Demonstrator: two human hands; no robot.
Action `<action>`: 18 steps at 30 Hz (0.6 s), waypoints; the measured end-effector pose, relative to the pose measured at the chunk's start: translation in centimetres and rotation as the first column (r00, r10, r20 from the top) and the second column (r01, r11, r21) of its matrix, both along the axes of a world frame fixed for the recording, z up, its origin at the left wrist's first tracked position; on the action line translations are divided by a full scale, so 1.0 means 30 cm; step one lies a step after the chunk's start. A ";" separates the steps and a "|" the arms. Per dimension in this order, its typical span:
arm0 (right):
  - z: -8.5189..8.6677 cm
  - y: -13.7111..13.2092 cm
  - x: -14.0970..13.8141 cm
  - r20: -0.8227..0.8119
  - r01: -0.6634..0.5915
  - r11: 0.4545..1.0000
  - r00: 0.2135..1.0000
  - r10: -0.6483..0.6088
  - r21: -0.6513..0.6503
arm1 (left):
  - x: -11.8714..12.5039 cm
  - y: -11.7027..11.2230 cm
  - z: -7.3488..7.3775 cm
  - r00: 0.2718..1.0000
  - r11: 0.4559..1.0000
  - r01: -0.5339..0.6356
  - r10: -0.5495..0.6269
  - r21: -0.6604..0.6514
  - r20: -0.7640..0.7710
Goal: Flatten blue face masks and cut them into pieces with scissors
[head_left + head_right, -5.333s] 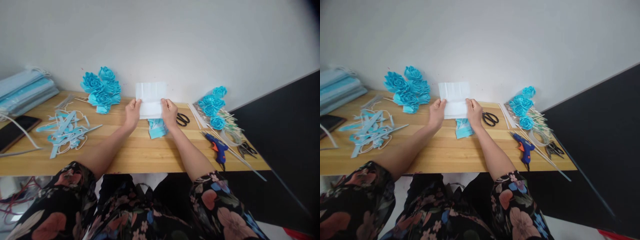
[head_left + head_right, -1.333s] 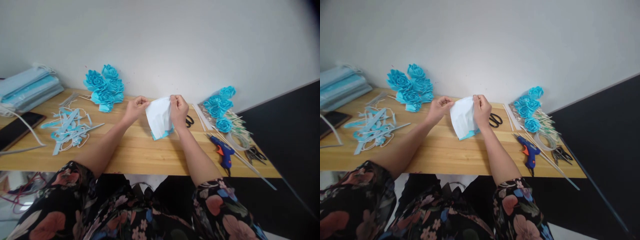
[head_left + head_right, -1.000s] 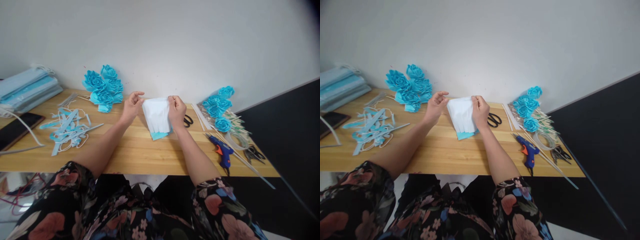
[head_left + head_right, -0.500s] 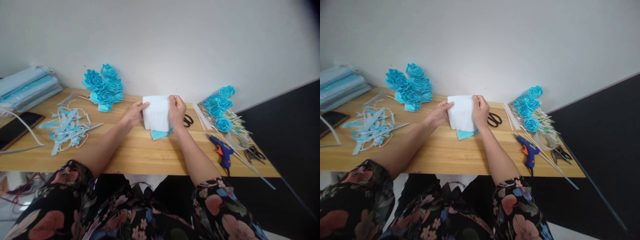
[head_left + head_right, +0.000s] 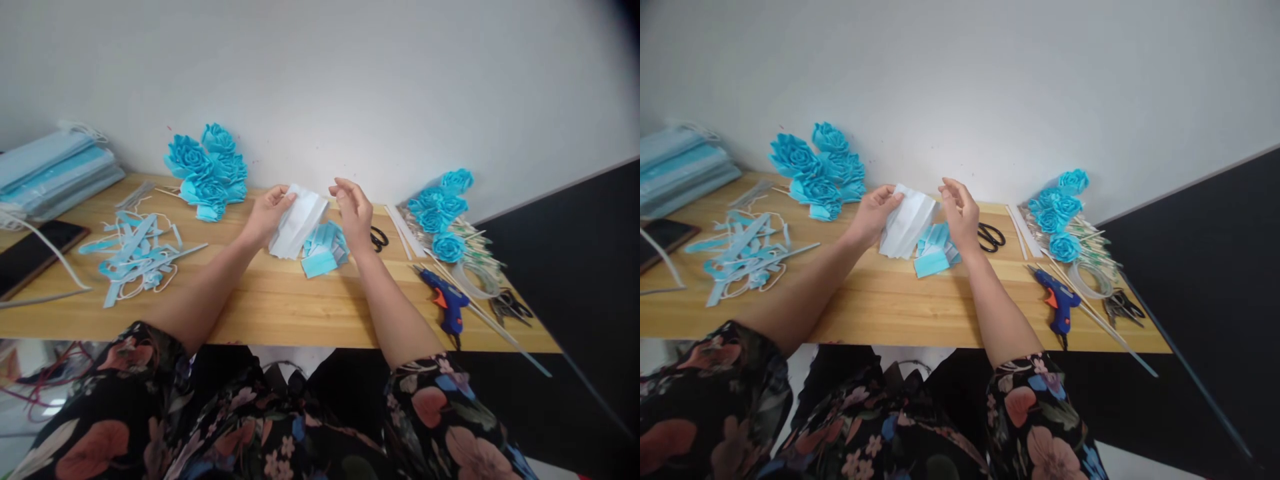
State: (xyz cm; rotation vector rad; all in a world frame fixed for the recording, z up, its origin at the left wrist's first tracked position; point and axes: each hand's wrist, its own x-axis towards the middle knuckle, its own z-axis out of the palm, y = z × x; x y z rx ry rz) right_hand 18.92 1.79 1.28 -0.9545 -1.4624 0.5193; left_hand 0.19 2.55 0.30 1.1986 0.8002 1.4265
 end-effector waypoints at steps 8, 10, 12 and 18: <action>0.021 -0.029 -0.024 0.334 -0.091 0.996 0.938 0.090 -0.013 | 0.041 -0.053 0.014 0.988 0.997 0.044 -0.034 0.061 -0.151; 0.016 -0.031 -0.037 0.375 -0.066 0.998 0.925 0.064 -0.008 | 0.043 -0.057 0.012 0.984 0.997 0.020 -0.006 0.079 -0.176; 0.011 -0.031 -0.045 0.397 -0.050 0.999 0.917 0.046 -0.001 | 0.042 -0.058 0.009 0.978 0.995 -0.017 0.037 0.099 -0.206; 0.007 -0.030 -0.047 0.400 -0.058 0.998 0.914 0.060 -0.019 | 0.028 -0.050 0.021 0.971 0.981 -0.120 0.148 0.151 -0.189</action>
